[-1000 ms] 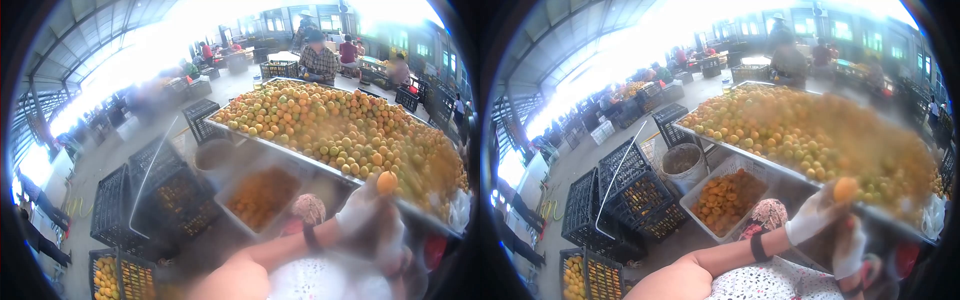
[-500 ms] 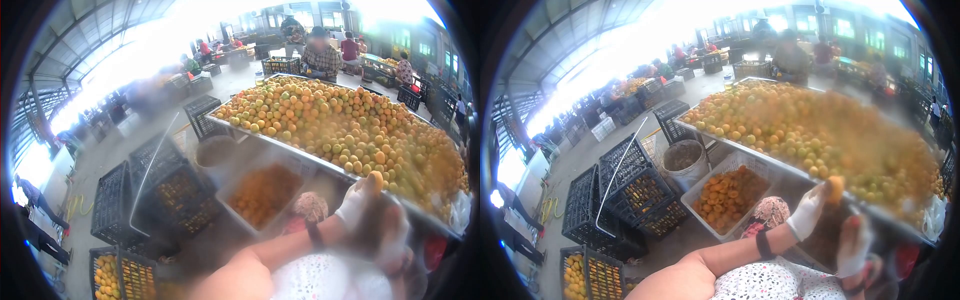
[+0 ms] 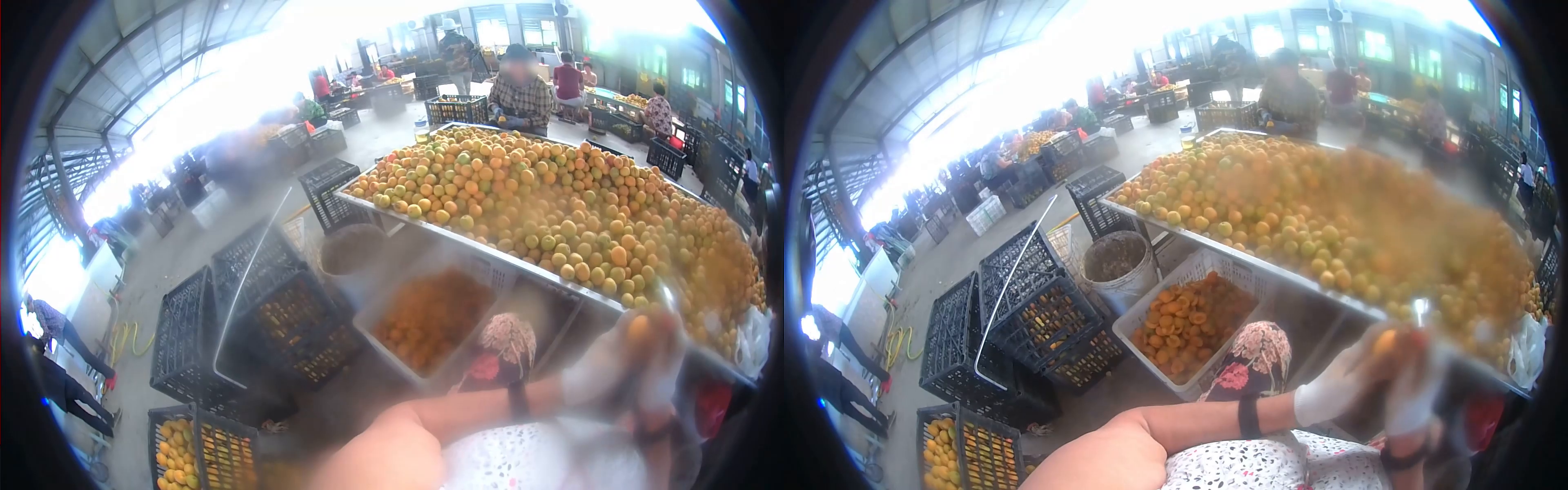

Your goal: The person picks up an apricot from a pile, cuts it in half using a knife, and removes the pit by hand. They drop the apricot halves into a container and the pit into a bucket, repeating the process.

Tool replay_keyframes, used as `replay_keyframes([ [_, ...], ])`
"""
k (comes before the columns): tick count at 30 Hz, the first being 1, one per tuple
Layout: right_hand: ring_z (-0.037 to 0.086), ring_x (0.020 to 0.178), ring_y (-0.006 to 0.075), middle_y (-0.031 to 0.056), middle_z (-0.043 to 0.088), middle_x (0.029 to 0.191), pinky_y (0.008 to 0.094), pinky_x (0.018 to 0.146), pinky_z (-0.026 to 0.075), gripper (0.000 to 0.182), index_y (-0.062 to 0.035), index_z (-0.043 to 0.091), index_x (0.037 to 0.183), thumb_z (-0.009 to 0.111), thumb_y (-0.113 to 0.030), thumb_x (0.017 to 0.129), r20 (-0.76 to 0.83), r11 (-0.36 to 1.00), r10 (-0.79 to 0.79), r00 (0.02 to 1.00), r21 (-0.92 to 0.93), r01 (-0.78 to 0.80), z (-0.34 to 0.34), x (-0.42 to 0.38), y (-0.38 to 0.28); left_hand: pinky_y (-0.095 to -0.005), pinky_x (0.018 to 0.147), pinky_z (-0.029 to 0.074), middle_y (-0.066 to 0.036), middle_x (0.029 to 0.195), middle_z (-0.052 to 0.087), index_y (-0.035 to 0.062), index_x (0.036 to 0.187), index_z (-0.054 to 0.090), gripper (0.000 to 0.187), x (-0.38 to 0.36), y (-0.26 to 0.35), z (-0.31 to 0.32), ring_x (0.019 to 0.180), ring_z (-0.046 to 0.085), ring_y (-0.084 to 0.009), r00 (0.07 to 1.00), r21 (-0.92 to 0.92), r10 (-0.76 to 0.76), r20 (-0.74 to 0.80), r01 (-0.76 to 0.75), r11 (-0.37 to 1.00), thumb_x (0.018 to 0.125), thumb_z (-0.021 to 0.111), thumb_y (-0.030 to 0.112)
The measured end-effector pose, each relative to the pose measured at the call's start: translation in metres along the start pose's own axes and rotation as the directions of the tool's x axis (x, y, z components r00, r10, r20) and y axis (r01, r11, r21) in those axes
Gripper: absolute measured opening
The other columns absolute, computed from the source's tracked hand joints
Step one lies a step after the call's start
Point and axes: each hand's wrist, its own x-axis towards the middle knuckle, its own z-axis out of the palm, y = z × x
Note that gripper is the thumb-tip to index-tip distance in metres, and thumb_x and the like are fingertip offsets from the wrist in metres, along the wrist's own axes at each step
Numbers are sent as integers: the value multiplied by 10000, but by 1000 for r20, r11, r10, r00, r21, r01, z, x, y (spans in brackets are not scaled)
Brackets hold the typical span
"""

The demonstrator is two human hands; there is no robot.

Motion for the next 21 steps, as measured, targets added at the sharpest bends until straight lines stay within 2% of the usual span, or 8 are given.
replay_keyframes([
  [3,612,1021,301,176,630,1133,384,928,470,379,6,541,1325,550,-193,1002,-25,1000,1,1000,-29,-2,2,3,-2,-327,928,486,-51,1260,594,88,1445,414,517,0,4,8,1082,590,-135,1000,-266,-16,16,20,964,1043,482,405],
  [5,611,1000,299,169,629,1116,391,917,467,386,8,548,1311,565,-215,996,-32,992,-60,998,-113,56,6,5,-1,-257,718,464,-20,908,543,48,1176,571,302,-3,10,16,817,541,-106,993,-326,3,-115,-40,945,1041,488,305],
  [7,610,898,289,163,631,1018,395,815,471,336,12,581,1218,557,-232,988,-53,915,-305,951,-294,278,10,5,0,-259,720,459,-24,904,538,50,1145,562,269,-8,19,22,815,536,-114,992,-349,-38,-124,-8,937,1028,496,283],
  [14,548,707,296,140,557,793,394,646,410,247,-22,573,970,555,-265,931,43,968,-232,972,-82,235,18,21,-29,-273,736,418,-57,875,504,64,923,499,87,-13,62,29,802,499,-169,955,-467,-271,-120,186,864,939,552,132],
  [16,538,683,285,119,533,764,385,629,408,259,-43,564,920,567,-301,916,45,986,-153,987,78,150,20,18,-19,-264,691,470,-43,921,568,88,1071,536,229,-4,5,11,804,565,-142,965,-527,-237,-114,143,838,984,509,298],
  [18,526,671,281,109,519,746,387,620,394,296,-48,553,910,584,-342,906,58,974,-225,973,-4,226,21,22,-26,-254,646,522,-29,966,632,112,1220,572,414,-2,-11,-3,807,632,-114,973,-582,-201,-110,101,807,1029,465,463],
  [20,514,658,277,100,505,728,389,611,379,336,-53,542,901,600,-384,896,74,949,-297,952,-86,303,14,26,-35,-250,632,521,-23,935,628,106,1176,583,409,-1,-1,-12,789,626,-108,910,-804,176,376,226,550,1029,464,469],
  [21,558,735,275,100,554,814,380,661,426,306,-40,559,988,576,-340,929,186,920,-330,925,-156,359,7,27,-41,-250,632,521,-23,935,628,106,1176,583,409,-2,-1,-11,789,626,-108,910,-803,177,375,224,552,1029,464,469],
])
